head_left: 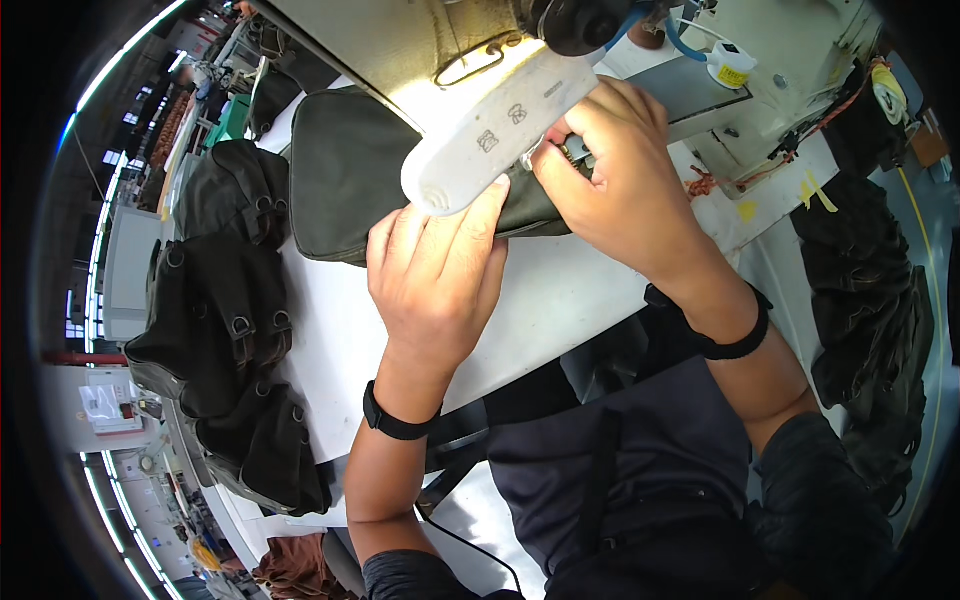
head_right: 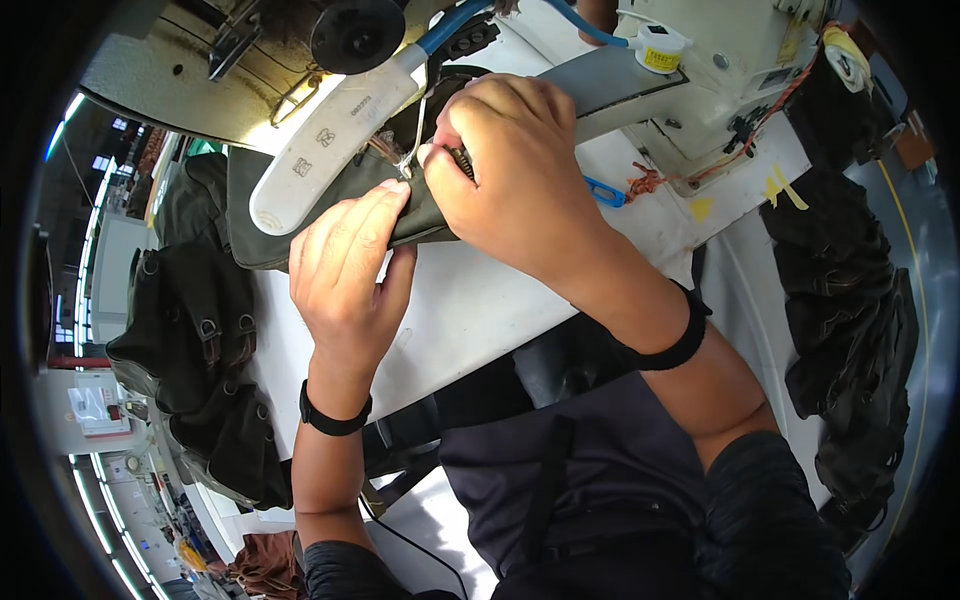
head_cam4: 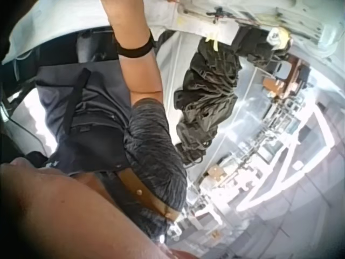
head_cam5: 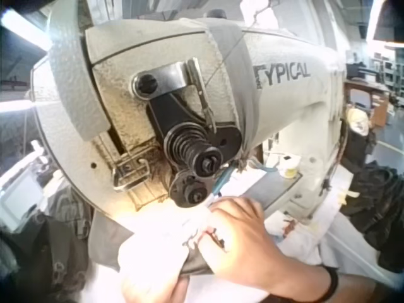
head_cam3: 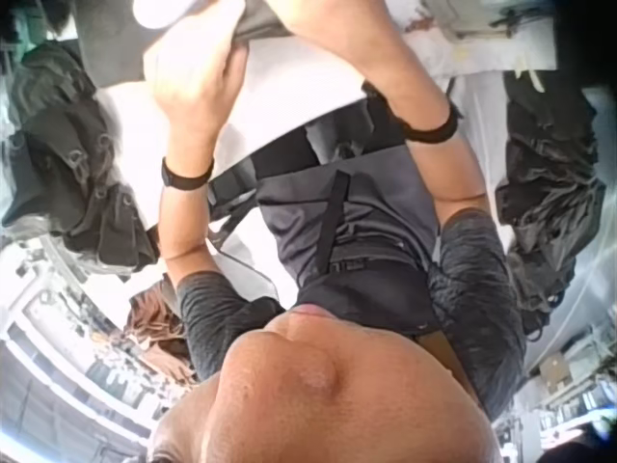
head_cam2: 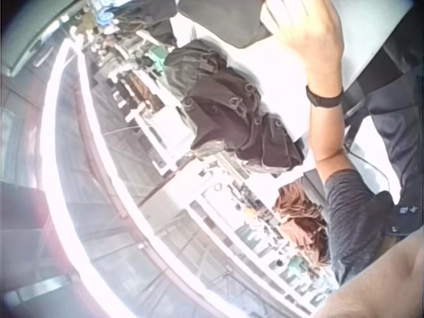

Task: The person sews a zipper onto a dark green canvas bag using an industrial sewing machine. They align the zipper, guide the bag under the needle, and stitch along the edge. The person then inspects the stitching and handles the bag to prepare for the next step.

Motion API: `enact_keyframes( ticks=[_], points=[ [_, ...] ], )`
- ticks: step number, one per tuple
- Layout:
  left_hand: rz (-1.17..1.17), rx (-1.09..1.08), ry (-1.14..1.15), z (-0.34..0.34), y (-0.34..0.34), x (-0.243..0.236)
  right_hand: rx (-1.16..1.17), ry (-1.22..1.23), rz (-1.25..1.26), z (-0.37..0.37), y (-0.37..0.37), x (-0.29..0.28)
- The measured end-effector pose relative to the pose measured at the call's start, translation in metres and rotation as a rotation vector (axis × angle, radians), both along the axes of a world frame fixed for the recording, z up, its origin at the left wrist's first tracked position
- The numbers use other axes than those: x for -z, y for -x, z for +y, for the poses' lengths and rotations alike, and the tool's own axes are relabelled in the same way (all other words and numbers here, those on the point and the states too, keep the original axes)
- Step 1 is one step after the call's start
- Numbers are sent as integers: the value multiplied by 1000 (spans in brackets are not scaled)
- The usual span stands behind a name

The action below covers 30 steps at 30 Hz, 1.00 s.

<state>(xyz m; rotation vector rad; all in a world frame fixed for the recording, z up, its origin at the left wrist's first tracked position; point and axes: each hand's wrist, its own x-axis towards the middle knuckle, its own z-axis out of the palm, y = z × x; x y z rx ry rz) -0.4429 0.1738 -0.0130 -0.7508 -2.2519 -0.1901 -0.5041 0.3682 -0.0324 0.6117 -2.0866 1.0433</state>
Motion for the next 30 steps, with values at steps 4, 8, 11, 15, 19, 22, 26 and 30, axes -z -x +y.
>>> enact_keyframes(
  ticks=[4,8,11,15,19,22,26,30],
  points=[
    [-23,-26,-14,3,-2,-2,3,23,-14,-2,0,0],
    [-43,-31,-33,5,-2,-3,10,30,-18,-2,-1,-1],
    [-48,-37,-49,5,-2,-2,12,35,-18,-3,0,-1],
    [-90,-59,-68,6,-4,-3,51,33,1,-6,0,-2],
    [-92,-76,-76,6,-3,-5,72,46,17,-9,2,-2],
    [-94,-85,-84,9,-3,-5,72,51,5,-9,1,-2],
    [-17,-203,28,16,-12,-3,72,73,6,-9,-1,-2],
    [46,-226,39,22,-18,0,76,91,2,-11,0,-2]
  ],
)
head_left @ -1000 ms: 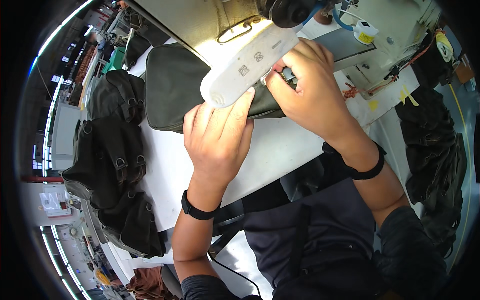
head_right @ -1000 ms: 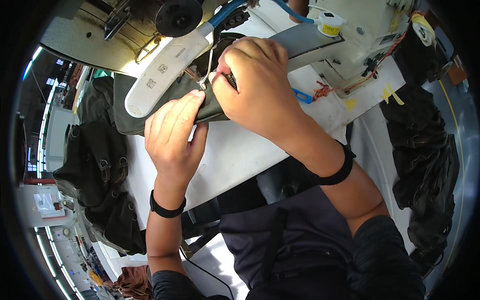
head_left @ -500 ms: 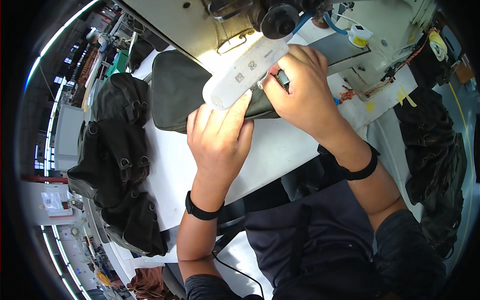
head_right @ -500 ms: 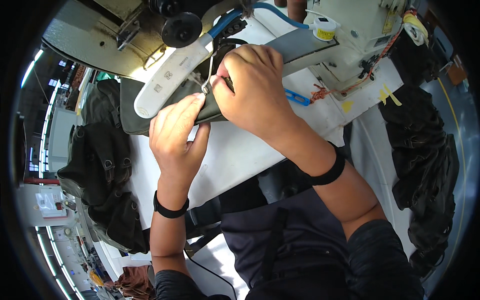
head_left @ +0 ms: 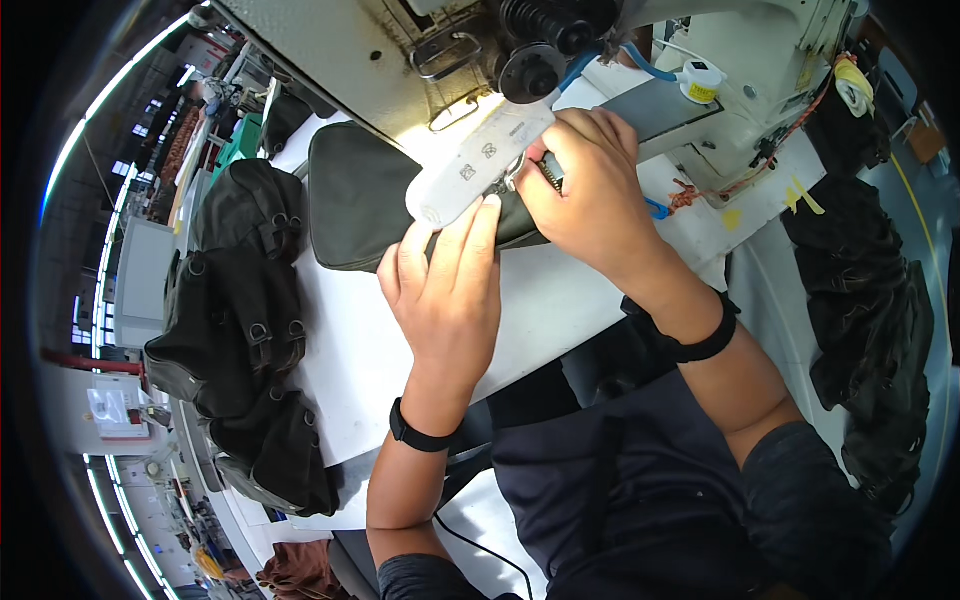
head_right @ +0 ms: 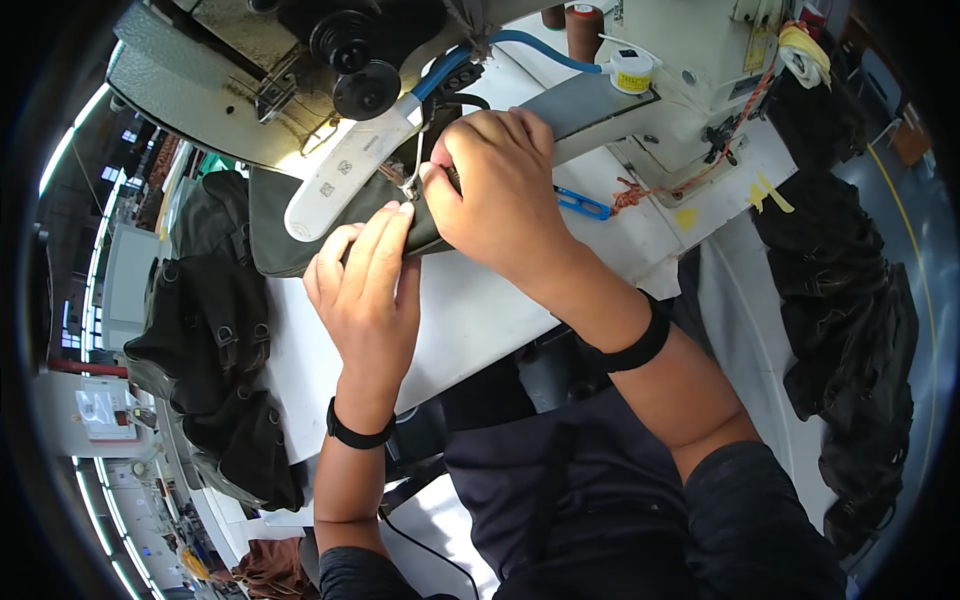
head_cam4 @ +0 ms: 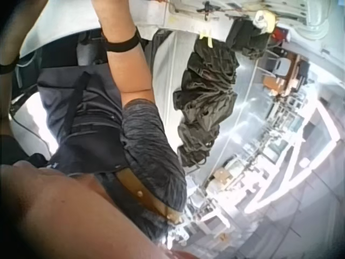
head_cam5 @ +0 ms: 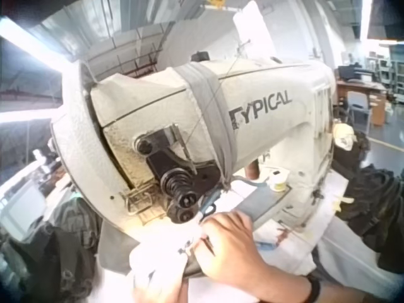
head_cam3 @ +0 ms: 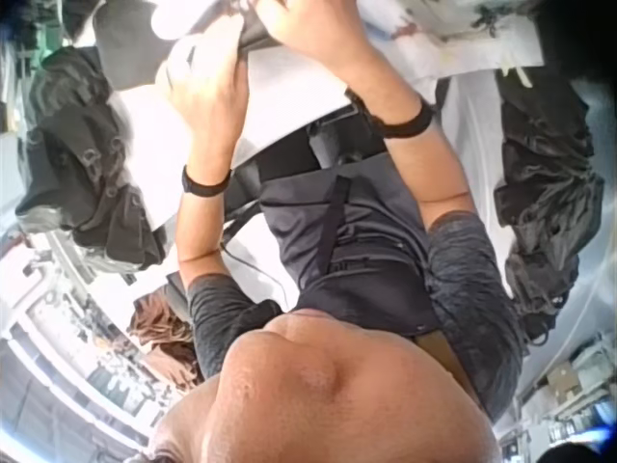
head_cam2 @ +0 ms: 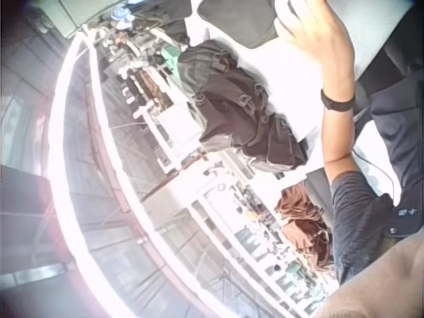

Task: The person sews a zipper onto a dark green canvas bag using an industrial sewing machine. They align the zipper, guide the bag under the needle, and stitch along the edge. The person then inspects the stitching and handles the bag to prepare for the next step.

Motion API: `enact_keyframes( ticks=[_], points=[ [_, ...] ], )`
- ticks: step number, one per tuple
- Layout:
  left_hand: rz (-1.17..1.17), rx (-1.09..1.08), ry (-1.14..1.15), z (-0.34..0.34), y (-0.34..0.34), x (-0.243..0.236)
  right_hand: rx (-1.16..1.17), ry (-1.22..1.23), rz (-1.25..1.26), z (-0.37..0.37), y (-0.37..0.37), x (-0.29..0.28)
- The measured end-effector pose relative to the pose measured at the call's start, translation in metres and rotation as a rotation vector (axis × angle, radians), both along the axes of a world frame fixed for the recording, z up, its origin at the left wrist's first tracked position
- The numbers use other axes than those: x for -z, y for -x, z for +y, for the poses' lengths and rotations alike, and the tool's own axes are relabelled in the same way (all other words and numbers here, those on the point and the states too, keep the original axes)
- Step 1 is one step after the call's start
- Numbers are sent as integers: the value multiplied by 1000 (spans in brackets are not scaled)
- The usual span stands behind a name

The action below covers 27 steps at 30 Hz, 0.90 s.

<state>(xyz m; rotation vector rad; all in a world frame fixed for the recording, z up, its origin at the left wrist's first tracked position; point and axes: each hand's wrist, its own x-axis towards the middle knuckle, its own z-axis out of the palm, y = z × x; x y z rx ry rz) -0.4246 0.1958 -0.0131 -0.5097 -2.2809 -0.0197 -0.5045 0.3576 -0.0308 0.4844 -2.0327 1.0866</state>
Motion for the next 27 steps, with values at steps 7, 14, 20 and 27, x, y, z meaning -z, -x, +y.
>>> enact_keyframes(
  ticks=[7,14,20,27],
  points=[
    [-18,48,-47,-8,5,13,-11,18,53,2,1,9],
    [33,74,-37,-3,7,7,-10,-5,49,2,0,8],
    [-218,-68,-154,23,-28,7,-87,13,30,5,1,5],
    [-123,191,-375,13,13,21,-71,117,47,6,-8,6]
  ],
)
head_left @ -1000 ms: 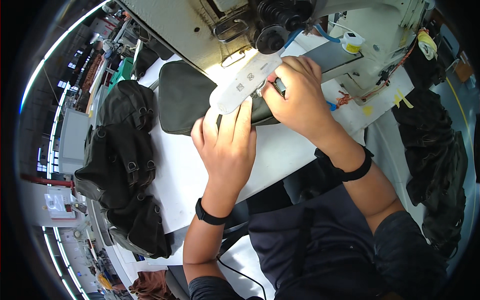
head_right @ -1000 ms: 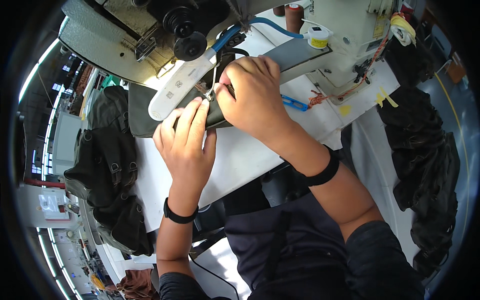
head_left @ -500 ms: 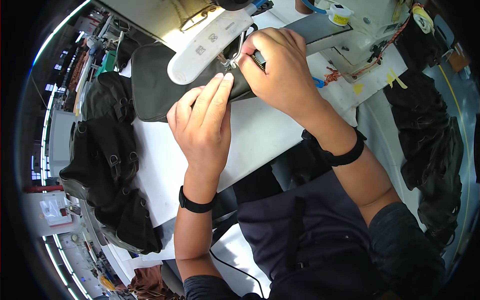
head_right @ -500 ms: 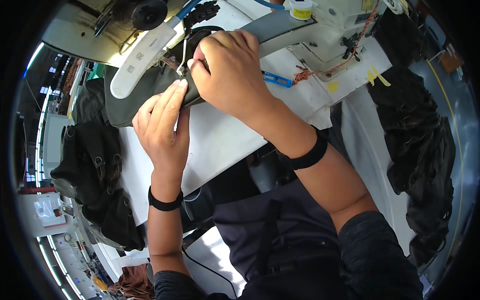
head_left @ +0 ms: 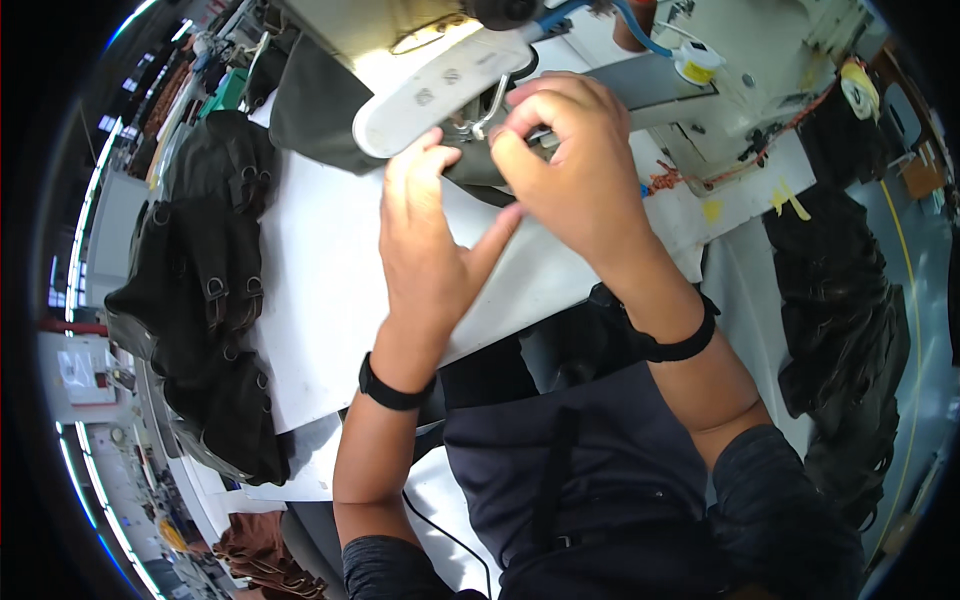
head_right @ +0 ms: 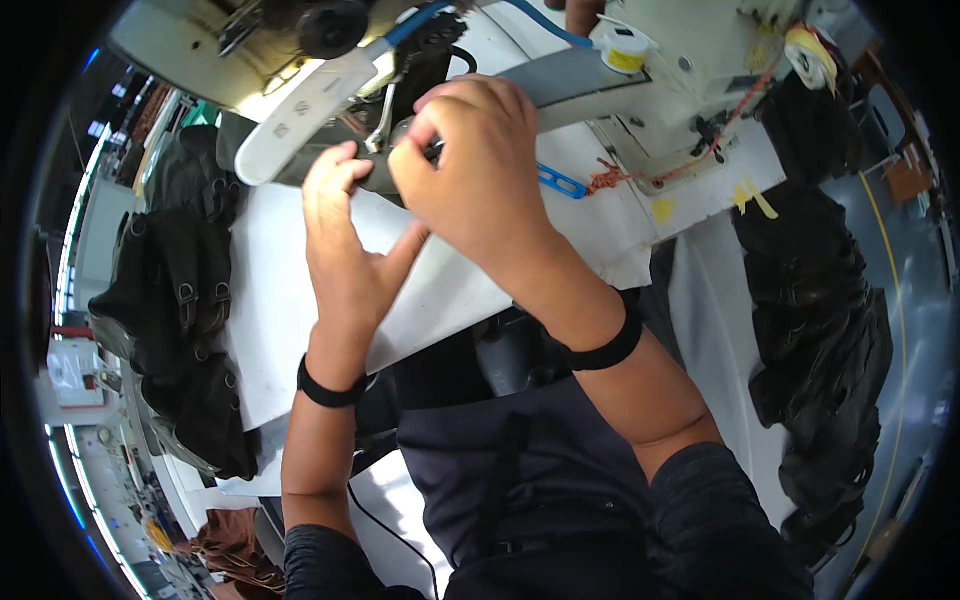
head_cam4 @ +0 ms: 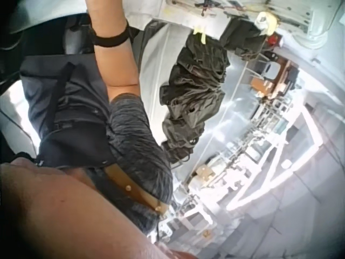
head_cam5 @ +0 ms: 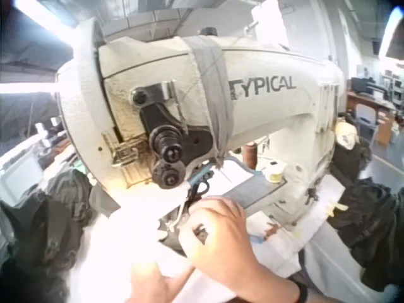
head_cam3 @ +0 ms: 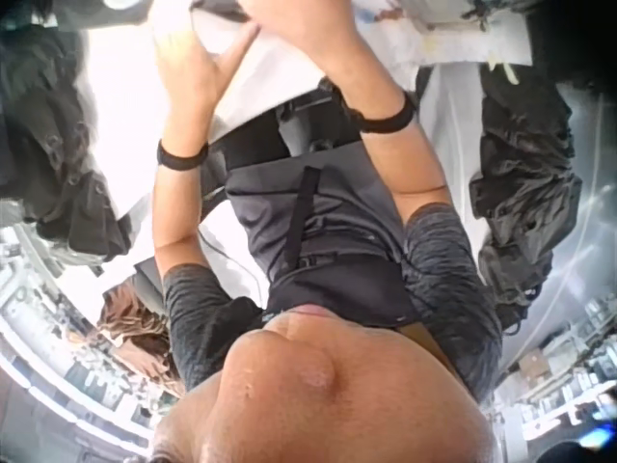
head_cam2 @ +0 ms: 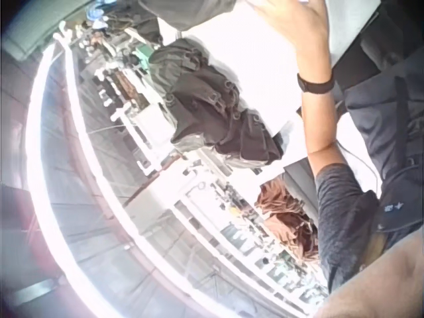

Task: The person sews a zipper onto a dark green canvas bag using an industrial sewing machine. They align the zipper, guide the bag under the needle, and stitch along the edge. The person then inspects the stitching and handles the bag to prepare for the next step.

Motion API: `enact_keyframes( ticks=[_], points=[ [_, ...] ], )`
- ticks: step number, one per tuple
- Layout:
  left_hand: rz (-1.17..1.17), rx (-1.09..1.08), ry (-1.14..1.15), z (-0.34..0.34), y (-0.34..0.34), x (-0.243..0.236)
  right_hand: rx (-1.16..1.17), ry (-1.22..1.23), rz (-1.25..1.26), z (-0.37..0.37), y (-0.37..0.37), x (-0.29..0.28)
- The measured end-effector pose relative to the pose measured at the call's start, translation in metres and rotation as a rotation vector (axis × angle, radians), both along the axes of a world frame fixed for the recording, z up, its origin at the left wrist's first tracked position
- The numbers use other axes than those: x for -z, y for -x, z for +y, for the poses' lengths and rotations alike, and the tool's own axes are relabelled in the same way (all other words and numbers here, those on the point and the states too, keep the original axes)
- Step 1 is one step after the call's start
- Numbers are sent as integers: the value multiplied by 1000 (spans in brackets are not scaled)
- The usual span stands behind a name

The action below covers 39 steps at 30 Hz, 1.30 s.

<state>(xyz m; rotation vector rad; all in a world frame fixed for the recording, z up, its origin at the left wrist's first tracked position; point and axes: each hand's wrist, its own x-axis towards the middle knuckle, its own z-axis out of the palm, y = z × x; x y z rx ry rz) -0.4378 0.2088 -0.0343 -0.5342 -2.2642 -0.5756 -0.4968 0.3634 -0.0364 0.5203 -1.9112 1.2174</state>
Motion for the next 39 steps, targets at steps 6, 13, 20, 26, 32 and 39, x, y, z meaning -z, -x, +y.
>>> enact_keyframes(
  ticks=[6,13,20,26,32,39],
  points=[
    [30,73,-6,-7,22,7,-35,-70,12,9,-19,6],
    [25,133,-140,-6,20,9,157,-108,79,16,9,0],
    [83,76,-120,-9,17,14,260,-126,94,4,15,-2],
    [125,-12,-62,-4,11,11,178,-63,-16,-14,22,2],
    [89,121,-183,-6,9,12,235,9,136,-13,21,10],
    [-25,164,-320,-12,10,14,243,-52,175,-9,24,20]
  ],
)
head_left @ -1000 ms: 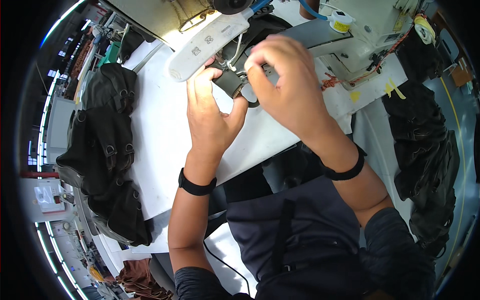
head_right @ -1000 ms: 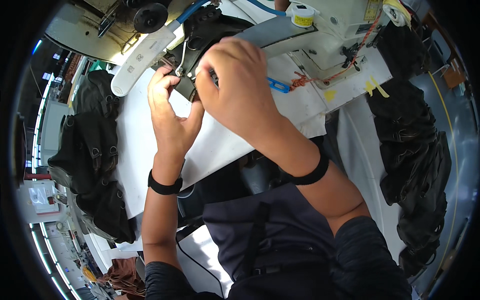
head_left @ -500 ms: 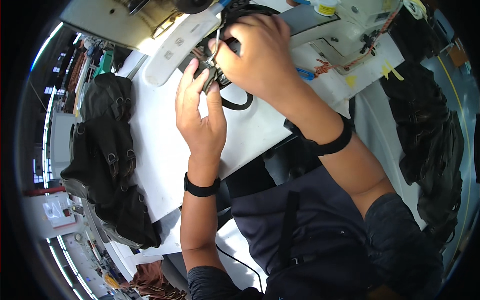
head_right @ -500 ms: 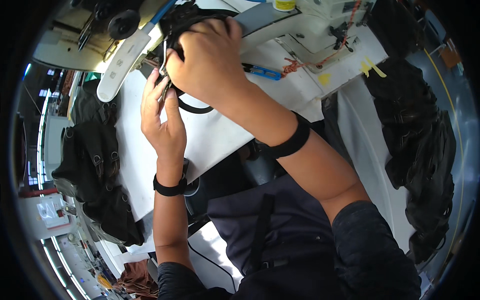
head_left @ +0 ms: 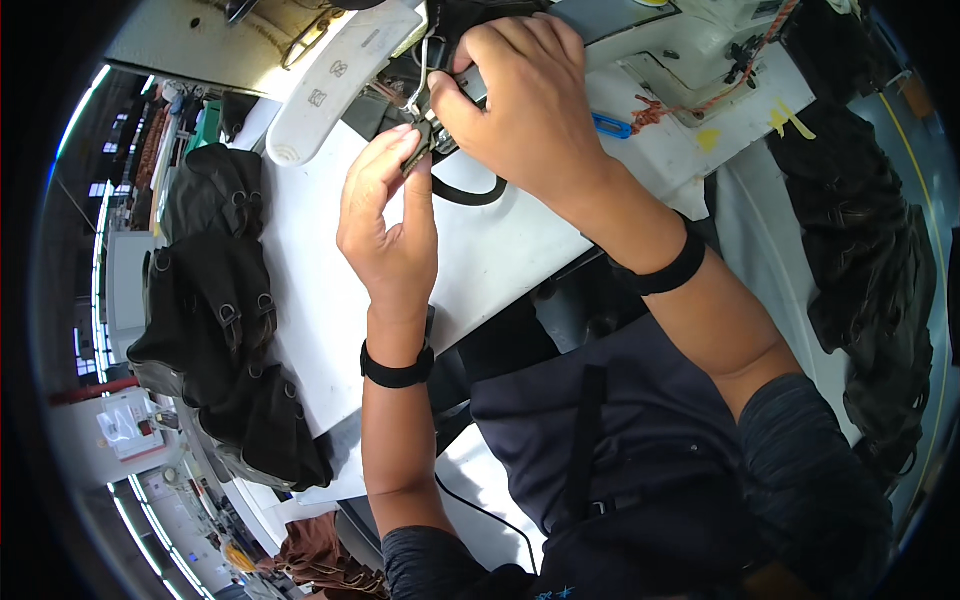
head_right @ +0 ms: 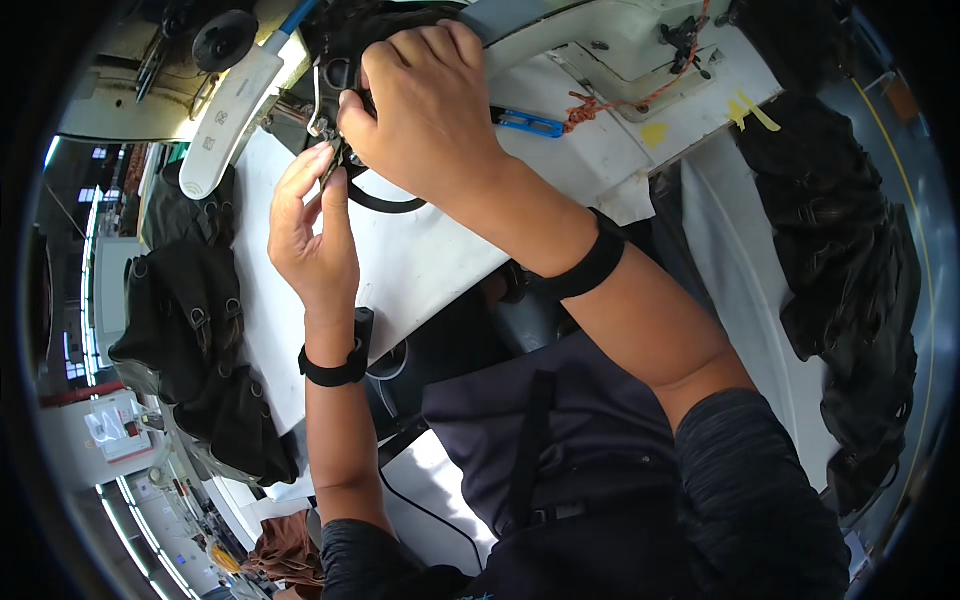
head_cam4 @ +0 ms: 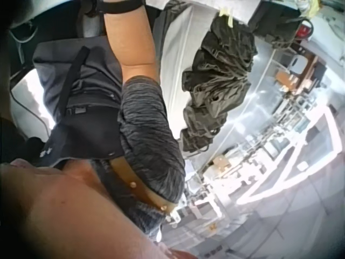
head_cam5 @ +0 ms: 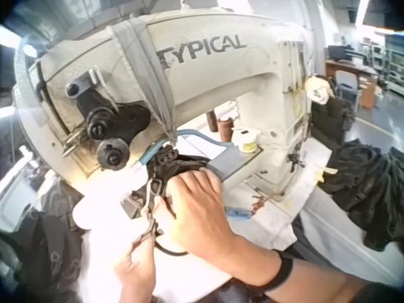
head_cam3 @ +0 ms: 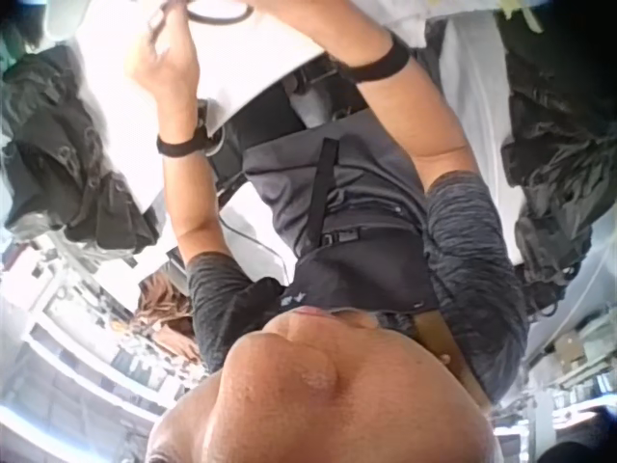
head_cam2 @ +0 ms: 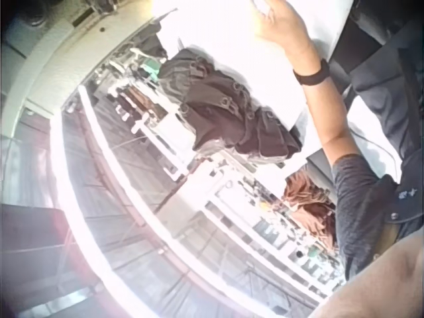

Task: The person sews a zipper onto a dark green canvas bag using an industrial sewing machine. They align the zipper, guide the bag under the needle, and stitch along the edge. The person then inspects the stitching and handles the bag to prepare for the next step.

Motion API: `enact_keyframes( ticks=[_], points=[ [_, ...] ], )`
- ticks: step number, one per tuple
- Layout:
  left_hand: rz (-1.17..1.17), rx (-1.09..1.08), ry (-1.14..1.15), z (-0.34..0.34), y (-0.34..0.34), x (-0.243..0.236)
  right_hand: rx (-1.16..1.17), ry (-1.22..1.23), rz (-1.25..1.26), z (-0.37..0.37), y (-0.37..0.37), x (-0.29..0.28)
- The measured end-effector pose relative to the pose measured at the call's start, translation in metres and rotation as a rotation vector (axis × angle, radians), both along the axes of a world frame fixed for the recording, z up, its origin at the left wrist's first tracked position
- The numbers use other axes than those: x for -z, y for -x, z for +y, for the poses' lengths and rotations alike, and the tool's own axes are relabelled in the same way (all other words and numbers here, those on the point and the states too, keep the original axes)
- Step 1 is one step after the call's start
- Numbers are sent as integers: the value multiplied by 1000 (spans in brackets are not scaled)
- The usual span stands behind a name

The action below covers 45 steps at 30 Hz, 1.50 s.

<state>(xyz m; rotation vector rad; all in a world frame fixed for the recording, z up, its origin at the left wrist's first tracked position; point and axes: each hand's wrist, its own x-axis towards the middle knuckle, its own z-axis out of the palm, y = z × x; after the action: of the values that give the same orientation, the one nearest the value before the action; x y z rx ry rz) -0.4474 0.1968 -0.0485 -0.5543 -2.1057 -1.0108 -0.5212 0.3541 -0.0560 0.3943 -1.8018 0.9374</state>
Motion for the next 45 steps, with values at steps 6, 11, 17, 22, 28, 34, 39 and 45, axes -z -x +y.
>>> enact_keyframes(
  ticks=[6,11,17,22,28,34,39,45],
  points=[
    [118,-51,189,-1,0,-2,-262,50,101,21,-4,-6],
    [76,-41,162,-4,-1,-2,-232,29,-60,12,-10,-10],
    [-4,-30,135,-6,0,-13,-111,18,60,7,-3,-4],
    [-87,15,-18,3,-10,-12,-139,85,104,26,-38,-4],
    [67,7,212,-3,-11,-14,-906,567,-782,20,-74,1],
    [96,28,236,-3,-11,-17,-1091,755,-844,17,-69,-3],
    [214,-17,420,-2,-12,-24,-994,662,-795,13,-72,0],
    [-133,-49,138,5,-16,-29,-1092,737,-744,7,-72,0]
  ],
)
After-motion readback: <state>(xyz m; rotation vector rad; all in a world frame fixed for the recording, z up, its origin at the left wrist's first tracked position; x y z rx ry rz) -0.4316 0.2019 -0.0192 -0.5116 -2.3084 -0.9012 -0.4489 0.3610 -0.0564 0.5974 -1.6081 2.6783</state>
